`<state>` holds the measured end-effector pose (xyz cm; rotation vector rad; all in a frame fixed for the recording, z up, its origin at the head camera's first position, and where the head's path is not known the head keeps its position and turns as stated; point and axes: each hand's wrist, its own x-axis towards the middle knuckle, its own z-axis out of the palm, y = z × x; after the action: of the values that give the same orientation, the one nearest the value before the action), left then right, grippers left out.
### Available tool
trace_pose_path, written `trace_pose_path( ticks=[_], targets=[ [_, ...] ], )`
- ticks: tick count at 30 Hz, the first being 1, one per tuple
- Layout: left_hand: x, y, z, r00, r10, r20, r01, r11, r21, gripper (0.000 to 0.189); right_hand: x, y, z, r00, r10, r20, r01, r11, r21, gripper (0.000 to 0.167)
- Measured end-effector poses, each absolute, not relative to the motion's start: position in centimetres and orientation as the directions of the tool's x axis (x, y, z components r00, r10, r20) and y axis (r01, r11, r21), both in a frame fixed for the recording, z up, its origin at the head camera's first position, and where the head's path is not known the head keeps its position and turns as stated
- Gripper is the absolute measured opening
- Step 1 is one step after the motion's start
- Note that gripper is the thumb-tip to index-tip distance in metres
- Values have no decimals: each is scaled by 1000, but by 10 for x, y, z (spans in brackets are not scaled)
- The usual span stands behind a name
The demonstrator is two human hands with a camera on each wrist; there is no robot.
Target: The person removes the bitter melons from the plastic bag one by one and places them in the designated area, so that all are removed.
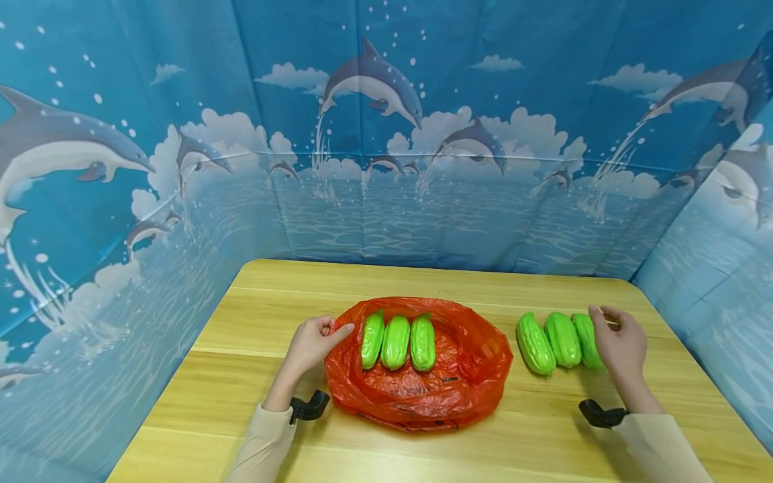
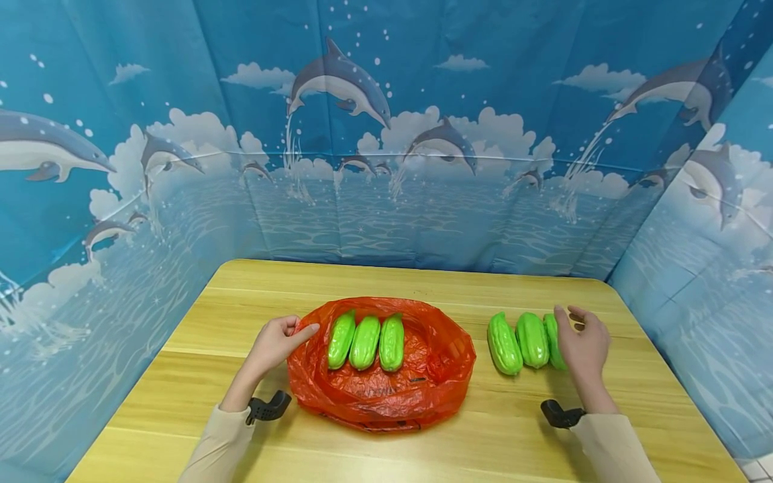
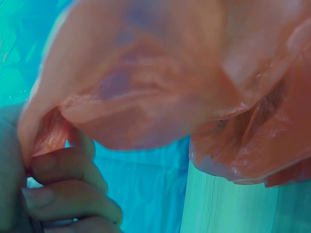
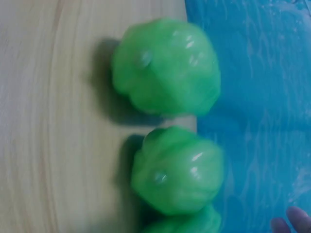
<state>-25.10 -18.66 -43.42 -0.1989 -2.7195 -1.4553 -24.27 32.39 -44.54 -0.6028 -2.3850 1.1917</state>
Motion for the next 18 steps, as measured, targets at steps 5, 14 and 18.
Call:
trace_pose_path(
  ticks=[5,14,18],
  targets=[
    [-251,-187,-433,-990,91,107,139,547,826,46,-242,314,-437,-826,532,184,158,533,-831,59],
    [-251,-187,-434,-990,91,110,142,545,827,47,-242,288,-425,-816,498,293,-2,505,-863,49],
    [-251,-187,-433,-990,92,109,142,540,830,48,-235,270,-408,-838,459,296,-18,519,-855,50]
  ],
)
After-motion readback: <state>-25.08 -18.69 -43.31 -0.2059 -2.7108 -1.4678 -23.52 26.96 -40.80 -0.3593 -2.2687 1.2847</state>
